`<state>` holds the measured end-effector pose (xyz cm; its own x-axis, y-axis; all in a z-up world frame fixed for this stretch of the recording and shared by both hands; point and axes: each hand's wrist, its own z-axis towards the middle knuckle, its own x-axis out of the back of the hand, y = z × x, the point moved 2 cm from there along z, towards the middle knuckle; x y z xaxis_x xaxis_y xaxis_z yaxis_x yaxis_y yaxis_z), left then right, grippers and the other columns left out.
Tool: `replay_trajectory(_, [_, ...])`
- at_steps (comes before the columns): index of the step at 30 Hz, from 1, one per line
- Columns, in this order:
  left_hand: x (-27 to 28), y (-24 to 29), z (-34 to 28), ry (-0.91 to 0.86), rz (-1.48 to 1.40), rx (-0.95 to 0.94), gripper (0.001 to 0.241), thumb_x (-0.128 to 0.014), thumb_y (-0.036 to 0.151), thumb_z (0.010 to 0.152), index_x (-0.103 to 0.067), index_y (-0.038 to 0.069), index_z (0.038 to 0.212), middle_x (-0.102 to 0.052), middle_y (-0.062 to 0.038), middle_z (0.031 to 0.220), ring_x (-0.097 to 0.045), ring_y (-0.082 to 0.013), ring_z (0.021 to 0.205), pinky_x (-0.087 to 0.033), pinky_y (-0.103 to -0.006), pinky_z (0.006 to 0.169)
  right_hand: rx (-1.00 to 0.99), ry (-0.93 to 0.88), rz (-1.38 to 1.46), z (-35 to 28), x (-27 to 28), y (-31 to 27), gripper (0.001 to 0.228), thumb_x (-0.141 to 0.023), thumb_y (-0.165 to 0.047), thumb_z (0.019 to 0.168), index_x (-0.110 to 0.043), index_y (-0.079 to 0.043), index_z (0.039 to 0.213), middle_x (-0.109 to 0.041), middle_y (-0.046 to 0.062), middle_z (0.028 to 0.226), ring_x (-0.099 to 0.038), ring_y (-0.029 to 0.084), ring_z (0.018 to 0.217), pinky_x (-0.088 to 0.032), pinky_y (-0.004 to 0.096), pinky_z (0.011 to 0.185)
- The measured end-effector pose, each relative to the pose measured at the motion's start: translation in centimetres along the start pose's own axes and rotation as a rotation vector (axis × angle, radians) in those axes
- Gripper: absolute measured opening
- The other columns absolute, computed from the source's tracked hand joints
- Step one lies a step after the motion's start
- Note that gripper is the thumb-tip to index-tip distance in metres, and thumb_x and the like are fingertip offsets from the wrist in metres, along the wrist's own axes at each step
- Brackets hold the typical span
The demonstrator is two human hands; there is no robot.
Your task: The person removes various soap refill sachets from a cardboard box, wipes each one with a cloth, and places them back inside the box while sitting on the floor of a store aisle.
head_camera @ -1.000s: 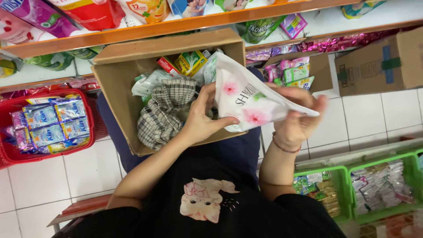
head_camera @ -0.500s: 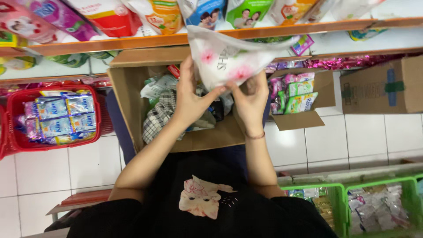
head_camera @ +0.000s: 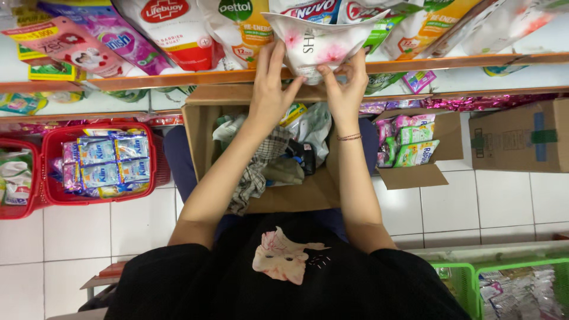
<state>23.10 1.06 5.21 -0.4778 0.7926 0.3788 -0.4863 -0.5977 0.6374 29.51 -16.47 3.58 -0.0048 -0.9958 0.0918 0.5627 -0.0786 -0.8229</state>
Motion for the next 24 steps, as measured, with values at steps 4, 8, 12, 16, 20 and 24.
replay_trajectory(4, [-0.3, -0.6, 0.3, 0.025, -0.009, 0.019, 0.081, -0.085, 0.008, 0.09, -0.036, 0.004, 0.153, -0.046, -0.023, 0.146, -0.052, -0.0424, 0.134, -0.049, -0.0452, 0.112, 0.01, 0.03, -0.019, 0.6, -0.4, -0.2, 0.054, -0.086, 0.002, 0.091, -0.054, 0.007, 0.134, -0.061, 0.011, 0.121, -0.065, 0.017, 0.097, -0.059, 0.028, 0.078])
replay_trajectory(8, [-0.6, -1.3, 0.3, 0.031, 0.037, 0.039, 0.077, -0.084, 0.007, 0.09, -0.038, 0.004, 0.152, -0.046, -0.023, 0.145, -0.051, -0.0437, 0.134, -0.047, -0.0469, 0.112, 0.008, 0.043, -0.158, 0.4, -1.0, -1.1, 0.049, -0.088, 0.004, 0.09, -0.057, 0.006, 0.128, -0.061, 0.012, 0.12, -0.068, 0.02, 0.102, -0.066, 0.03, 0.084])
replay_trajectory(12, [-0.9, -1.7, -0.4, -0.024, 0.043, 0.14, 0.073, -0.082, 0.009, 0.093, -0.04, 0.004, 0.152, -0.049, -0.021, 0.141, -0.054, -0.0426, 0.13, -0.049, -0.0466, 0.11, -0.043, 0.043, -0.163, -0.4, -1.3, -1.7, 0.049, -0.085, 0.006, 0.089, -0.056, 0.005, 0.128, -0.062, 0.013, 0.12, -0.07, 0.02, 0.104, -0.068, 0.031, 0.085])
replay_trajectory(16, [-0.9, -1.4, -0.6, 0.003, 0.107, 0.138, 0.076, -0.083, 0.014, 0.091, -0.038, 0.006, 0.152, -0.049, -0.022, 0.138, -0.055, -0.0418, 0.125, -0.05, -0.0464, 0.104, -0.014, 0.031, -0.233, -0.5, -1.3, -2.1, 0.053, -0.086, 0.004, 0.089, -0.053, 0.006, 0.131, -0.057, 0.015, 0.122, -0.067, 0.023, 0.108, -0.069, 0.031, 0.087])
replay_trajectory(20, [-1.1, -1.5, -0.8, -0.008, 0.139, 0.17, 0.081, -0.082, 0.015, 0.092, -0.033, 0.007, 0.157, -0.054, -0.021, 0.125, -0.062, -0.0381, 0.11, -0.054, -0.0461, 0.093, 0.039, 0.057, -0.406, -0.4, -1.4, -2.2, 0.06, -0.091, -0.005, 0.087, -0.051, 0.004, 0.132, -0.053, 0.017, 0.112, -0.062, 0.022, 0.097, -0.063, 0.03, 0.077])
replay_trajectory(24, [-1.4, -2.0, -0.9, -0.008, 0.047, 0.144, 0.086, -0.08, 0.01, 0.092, -0.026, 0.005, 0.159, -0.062, -0.019, 0.117, -0.07, -0.0286, 0.094, -0.06, -0.0398, 0.082, -0.133, 0.002, -0.404, -0.7, -1.2, -1.8, 0.07, -0.089, -0.012, 0.091, -0.045, 0.004, 0.143, -0.061, 0.007, 0.082, -0.064, 0.013, 0.075, -0.058, 0.027, 0.064])
